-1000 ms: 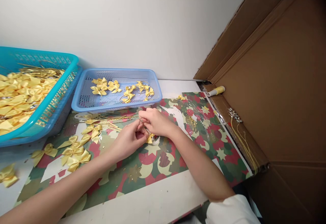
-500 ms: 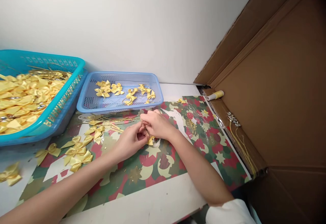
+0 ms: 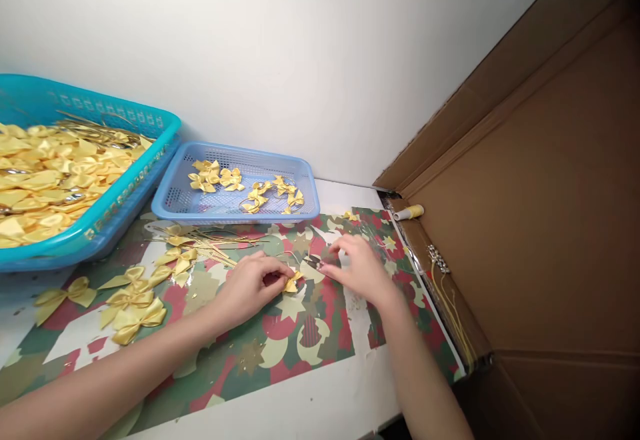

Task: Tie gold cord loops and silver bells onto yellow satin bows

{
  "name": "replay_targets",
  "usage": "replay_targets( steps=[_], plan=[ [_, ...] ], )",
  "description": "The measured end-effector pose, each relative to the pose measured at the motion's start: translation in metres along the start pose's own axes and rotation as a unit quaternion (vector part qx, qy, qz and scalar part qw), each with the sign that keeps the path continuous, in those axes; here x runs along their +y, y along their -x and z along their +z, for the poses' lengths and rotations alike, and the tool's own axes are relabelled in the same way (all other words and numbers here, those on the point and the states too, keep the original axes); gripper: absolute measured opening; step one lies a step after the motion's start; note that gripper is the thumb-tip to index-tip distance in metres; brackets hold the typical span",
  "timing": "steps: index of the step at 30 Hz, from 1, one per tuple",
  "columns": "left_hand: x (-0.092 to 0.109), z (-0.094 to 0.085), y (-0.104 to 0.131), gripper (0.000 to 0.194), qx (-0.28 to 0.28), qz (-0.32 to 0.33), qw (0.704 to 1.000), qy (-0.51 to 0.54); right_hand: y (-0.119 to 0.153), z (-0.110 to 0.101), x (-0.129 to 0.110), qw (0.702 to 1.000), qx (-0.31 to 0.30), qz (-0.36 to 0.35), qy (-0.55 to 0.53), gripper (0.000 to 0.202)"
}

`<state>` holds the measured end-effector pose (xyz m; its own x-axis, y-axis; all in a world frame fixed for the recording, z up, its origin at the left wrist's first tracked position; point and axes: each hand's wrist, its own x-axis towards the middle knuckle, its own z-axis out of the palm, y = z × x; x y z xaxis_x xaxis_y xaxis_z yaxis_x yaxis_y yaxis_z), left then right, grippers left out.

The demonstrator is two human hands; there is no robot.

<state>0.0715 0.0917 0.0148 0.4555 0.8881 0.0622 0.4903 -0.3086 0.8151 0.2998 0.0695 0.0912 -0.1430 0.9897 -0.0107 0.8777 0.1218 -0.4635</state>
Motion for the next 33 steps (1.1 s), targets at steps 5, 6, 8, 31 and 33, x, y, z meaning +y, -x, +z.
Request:
replay_targets(
  steps=[5, 6, 8, 31, 33],
  plan=[
    [-0.005, 0.004, 0.0, 0.02, -0.003, 0.002, 1.0, -0.005, 0.008, 0.034, 0.02, 0.998, -0.041, 0.006, 0.036, 0.007],
    [-0.006, 0.005, 0.0, 0.019, -0.002, -0.001, 1.0, -0.005, 0.008, 0.037, 0.022, 0.999, -0.032, -0.006, 0.043, 0.003],
    [-0.007, 0.006, 0.0, 0.016, 0.004, -0.002, 1.0, -0.002, 0.006, 0.041, 0.025, 0.998, -0.011, -0.027, 0.059, 0.012],
    [-0.008, 0.009, 0.0, 0.012, 0.023, 0.006, 1.0, -0.008, 0.025, 0.029, 0.013, 0.997, 0.022, -0.069, 0.008, 0.023],
    [-0.009, 0.01, 0.0, 0.012, 0.024, 0.014, 1.0, -0.013, 0.024, 0.039, 0.0, 0.995, 0.01, -0.091, 0.048, 0.022]
  ],
)
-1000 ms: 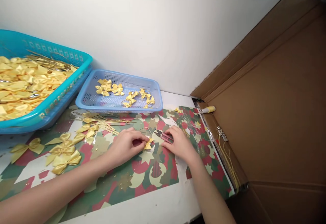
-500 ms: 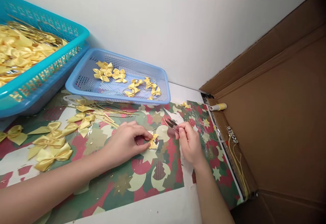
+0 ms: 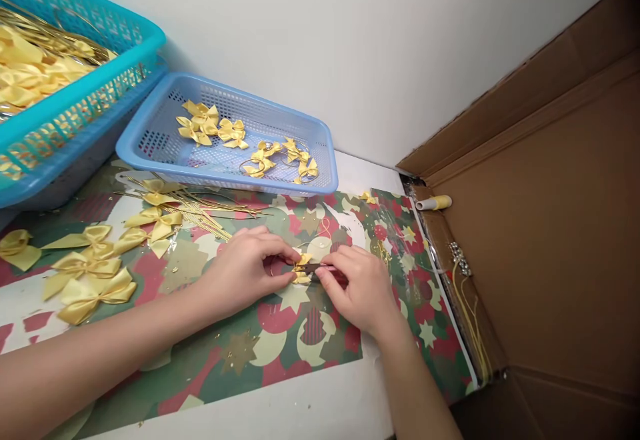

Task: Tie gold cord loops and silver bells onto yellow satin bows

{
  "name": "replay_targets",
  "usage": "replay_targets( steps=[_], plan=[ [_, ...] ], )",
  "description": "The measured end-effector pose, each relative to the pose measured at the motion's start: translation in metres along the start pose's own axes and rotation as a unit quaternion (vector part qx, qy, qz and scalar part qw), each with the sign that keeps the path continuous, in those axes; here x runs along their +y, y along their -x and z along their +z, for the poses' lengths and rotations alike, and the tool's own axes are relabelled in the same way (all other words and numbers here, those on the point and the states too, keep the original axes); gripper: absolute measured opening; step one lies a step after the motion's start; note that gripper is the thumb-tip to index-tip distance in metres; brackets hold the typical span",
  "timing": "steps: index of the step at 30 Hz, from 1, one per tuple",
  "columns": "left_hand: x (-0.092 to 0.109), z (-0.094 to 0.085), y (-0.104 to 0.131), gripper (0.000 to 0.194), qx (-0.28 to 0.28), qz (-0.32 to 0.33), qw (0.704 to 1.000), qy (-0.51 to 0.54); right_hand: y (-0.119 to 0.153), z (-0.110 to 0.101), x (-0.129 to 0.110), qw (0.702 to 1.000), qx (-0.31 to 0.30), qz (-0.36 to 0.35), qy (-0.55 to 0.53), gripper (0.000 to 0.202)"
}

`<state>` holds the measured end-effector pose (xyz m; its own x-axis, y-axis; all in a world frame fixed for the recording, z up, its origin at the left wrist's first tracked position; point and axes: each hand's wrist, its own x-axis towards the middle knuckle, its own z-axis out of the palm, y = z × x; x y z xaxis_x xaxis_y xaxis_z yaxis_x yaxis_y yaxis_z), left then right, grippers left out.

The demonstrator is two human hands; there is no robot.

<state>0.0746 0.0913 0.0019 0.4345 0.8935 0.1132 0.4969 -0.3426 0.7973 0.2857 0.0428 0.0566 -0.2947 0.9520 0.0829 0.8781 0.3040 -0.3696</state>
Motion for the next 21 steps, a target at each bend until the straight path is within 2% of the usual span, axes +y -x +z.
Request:
replay_targets(
  steps=[7, 12, 21],
  plan=[
    [0.002, -0.001, 0.001, 0.013, -0.01, 0.013, 1.0, -0.013, -0.001, 0.009, -0.002, 0.996, 0.029, -0.017, 0.086, 0.024],
    [0.005, -0.004, 0.002, 0.013, -0.022, 0.02, 0.999, -0.022, -0.002, 0.012, -0.005, 0.993, 0.046, -0.041, 0.104, 0.022],
    [0.002, -0.002, 0.001, 0.013, -0.015, 0.028, 0.999, -0.021, -0.005, 0.014, -0.007, 0.99, 0.047, -0.036, 0.124, 0.023]
  ],
)
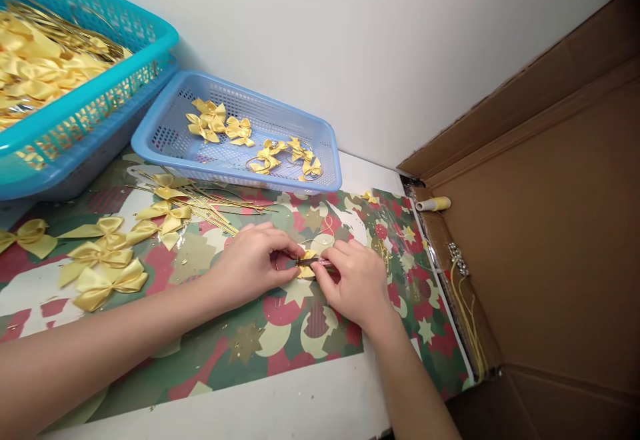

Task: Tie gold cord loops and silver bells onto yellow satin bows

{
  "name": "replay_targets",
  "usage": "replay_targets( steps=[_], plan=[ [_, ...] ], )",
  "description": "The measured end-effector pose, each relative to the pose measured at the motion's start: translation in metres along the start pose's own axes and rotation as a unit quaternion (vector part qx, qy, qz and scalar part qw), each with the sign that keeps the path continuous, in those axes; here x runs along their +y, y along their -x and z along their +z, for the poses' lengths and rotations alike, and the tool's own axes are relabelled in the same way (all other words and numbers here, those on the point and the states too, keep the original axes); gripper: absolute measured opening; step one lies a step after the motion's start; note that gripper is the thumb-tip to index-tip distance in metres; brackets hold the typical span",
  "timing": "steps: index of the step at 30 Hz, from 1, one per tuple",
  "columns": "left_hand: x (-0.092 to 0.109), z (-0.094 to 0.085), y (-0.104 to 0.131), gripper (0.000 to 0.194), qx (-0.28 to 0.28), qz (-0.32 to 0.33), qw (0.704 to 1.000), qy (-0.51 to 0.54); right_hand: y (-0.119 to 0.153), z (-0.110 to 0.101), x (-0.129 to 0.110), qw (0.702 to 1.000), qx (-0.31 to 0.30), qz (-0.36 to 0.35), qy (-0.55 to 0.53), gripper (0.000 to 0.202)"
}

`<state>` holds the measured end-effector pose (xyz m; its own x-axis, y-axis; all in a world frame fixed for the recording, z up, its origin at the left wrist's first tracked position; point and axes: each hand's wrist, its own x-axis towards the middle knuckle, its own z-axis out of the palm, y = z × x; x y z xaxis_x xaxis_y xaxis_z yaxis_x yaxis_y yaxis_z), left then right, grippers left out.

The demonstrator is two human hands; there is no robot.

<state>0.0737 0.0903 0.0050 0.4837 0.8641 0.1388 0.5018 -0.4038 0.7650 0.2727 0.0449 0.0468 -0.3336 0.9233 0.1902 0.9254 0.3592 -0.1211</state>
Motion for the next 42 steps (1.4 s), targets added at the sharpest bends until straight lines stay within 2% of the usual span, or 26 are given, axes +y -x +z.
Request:
replay_targets(
  steps=[11, 21, 24, 26, 29, 32, 34, 37, 40, 42],
  plan=[
    [0.002, 0.0, -0.001, 0.014, 0.002, -0.009, 1.0, 0.007, 0.0, -0.001, -0.002, 0.999, 0.024, -0.017, 0.02, 0.019],
    [0.002, 0.0, -0.001, 0.016, 0.004, -0.007, 1.0, 0.005, -0.001, -0.001, -0.003, 1.0, 0.009, -0.017, 0.022, 0.023],
    [0.005, -0.002, 0.0, 0.017, 0.009, -0.008, 1.0, 0.022, 0.0, -0.007, 0.004, 1.0, -0.003, 0.014, -0.012, 0.023],
    [0.009, -0.005, 0.001, 0.018, 0.028, -0.013, 0.998, 0.053, 0.001, -0.012, 0.012, 0.996, 0.007, 0.054, -0.072, 0.021],
    [0.011, -0.008, 0.003, 0.025, 0.09, -0.031, 0.991, 0.096, 0.003, -0.011, 0.019, 0.971, 0.034, 0.119, -0.204, 0.019],
    [0.011, -0.008, 0.002, 0.03, 0.141, -0.033, 0.987, 0.075, 0.003, 0.003, 0.017, 0.934, 0.008, 0.197, -0.296, 0.027],
    [0.01, -0.008, 0.001, 0.031, 0.146, -0.026, 0.988, 0.052, 0.002, 0.015, 0.011, 0.92, -0.029, 0.222, -0.322, 0.031],
    [0.009, -0.007, 0.001, 0.03, 0.141, -0.021, 0.989, 0.039, 0.0, 0.027, 0.005, 0.903, -0.042, 0.222, -0.366, 0.018],
    [0.007, -0.007, 0.002, 0.023, 0.147, -0.019, 0.988, 0.051, -0.002, 0.029, 0.004, 0.853, -0.009, 0.218, -0.475, 0.014],
    [0.007, -0.008, 0.003, 0.023, 0.13, -0.04, 0.985, 0.108, -0.004, 0.028, 0.003, 0.813, 0.037, 0.227, -0.536, 0.018]
  ],
)
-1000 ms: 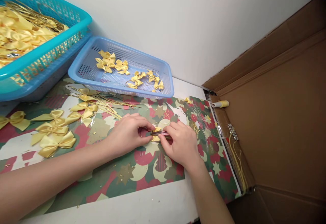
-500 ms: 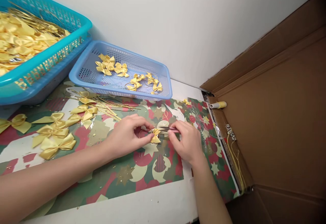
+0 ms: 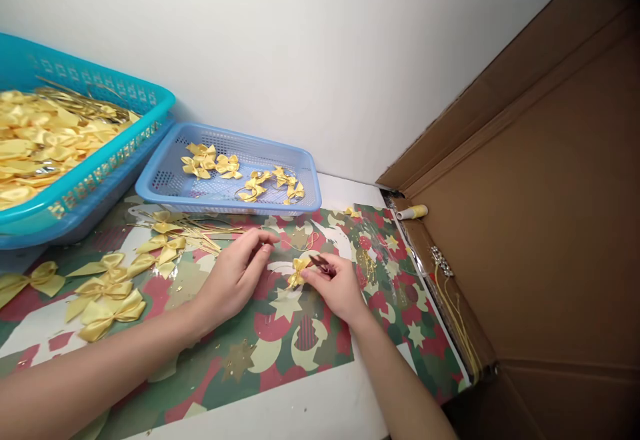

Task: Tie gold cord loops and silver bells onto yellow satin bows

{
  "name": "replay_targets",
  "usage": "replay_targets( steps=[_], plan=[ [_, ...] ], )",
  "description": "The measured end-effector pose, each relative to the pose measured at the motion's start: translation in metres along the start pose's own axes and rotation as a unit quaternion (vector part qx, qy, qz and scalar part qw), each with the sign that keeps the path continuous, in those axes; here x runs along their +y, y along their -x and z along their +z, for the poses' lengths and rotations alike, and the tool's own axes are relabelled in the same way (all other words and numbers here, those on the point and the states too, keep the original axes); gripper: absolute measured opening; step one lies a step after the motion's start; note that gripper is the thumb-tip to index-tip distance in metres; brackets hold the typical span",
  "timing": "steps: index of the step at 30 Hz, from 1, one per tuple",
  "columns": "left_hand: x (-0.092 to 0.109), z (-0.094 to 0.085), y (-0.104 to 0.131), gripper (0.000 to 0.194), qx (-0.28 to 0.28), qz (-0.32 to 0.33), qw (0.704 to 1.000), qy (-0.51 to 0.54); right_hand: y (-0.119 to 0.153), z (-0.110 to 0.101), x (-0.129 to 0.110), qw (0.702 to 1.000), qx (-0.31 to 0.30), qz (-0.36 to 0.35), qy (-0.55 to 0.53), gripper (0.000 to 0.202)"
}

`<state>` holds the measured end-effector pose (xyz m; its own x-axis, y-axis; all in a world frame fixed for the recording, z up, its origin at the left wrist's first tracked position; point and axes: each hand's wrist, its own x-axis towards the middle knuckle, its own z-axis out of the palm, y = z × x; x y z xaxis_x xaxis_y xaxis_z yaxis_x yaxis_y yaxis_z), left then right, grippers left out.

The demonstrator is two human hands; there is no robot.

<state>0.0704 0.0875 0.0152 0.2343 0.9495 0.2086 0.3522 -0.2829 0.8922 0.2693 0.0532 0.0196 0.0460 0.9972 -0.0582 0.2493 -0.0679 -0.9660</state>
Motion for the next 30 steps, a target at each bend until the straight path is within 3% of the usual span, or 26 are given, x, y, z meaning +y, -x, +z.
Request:
replay_targets(
  steps=[4, 8, 11, 15, 19, 24, 30],
  plan=[
    [0.006, 0.0, 0.002, 0.03, -0.118, -0.103, 0.97, 0.184, -0.001, 0.008, -0.002, 0.989, 0.099, -0.011, -0.112, 0.031],
    [0.013, 0.005, 0.003, 0.039, -0.171, -0.107, 0.931, 0.303, -0.001, 0.022, 0.002, 0.975, 0.121, 0.009, -0.188, 0.038],
    [0.014, 0.007, 0.003, 0.046, -0.173, -0.097, 0.924, 0.327, -0.001, 0.028, 0.006, 0.97, 0.132, 0.016, -0.206, 0.039],
    [0.015, 0.006, 0.001, 0.033, -0.145, -0.122, 0.945, 0.266, 0.001, 0.024, 0.003, 0.978, 0.118, -0.004, -0.171, 0.034],
    [0.015, 0.005, 0.001, 0.032, -0.071, -0.142, 0.966, 0.204, 0.008, 0.015, -0.004, 0.982, 0.146, -0.102, -0.056, 0.024],
    [0.011, 0.008, 0.003, 0.021, -0.05, -0.067, 0.984, 0.155, 0.014, 0.015, 0.002, 0.947, 0.155, -0.245, 0.138, 0.01],
    [0.01, 0.008, 0.004, 0.015, -0.045, 0.018, 0.99, 0.133, 0.013, 0.02, 0.009, 0.915, 0.182, -0.294, 0.206, 0.014]
  ],
)
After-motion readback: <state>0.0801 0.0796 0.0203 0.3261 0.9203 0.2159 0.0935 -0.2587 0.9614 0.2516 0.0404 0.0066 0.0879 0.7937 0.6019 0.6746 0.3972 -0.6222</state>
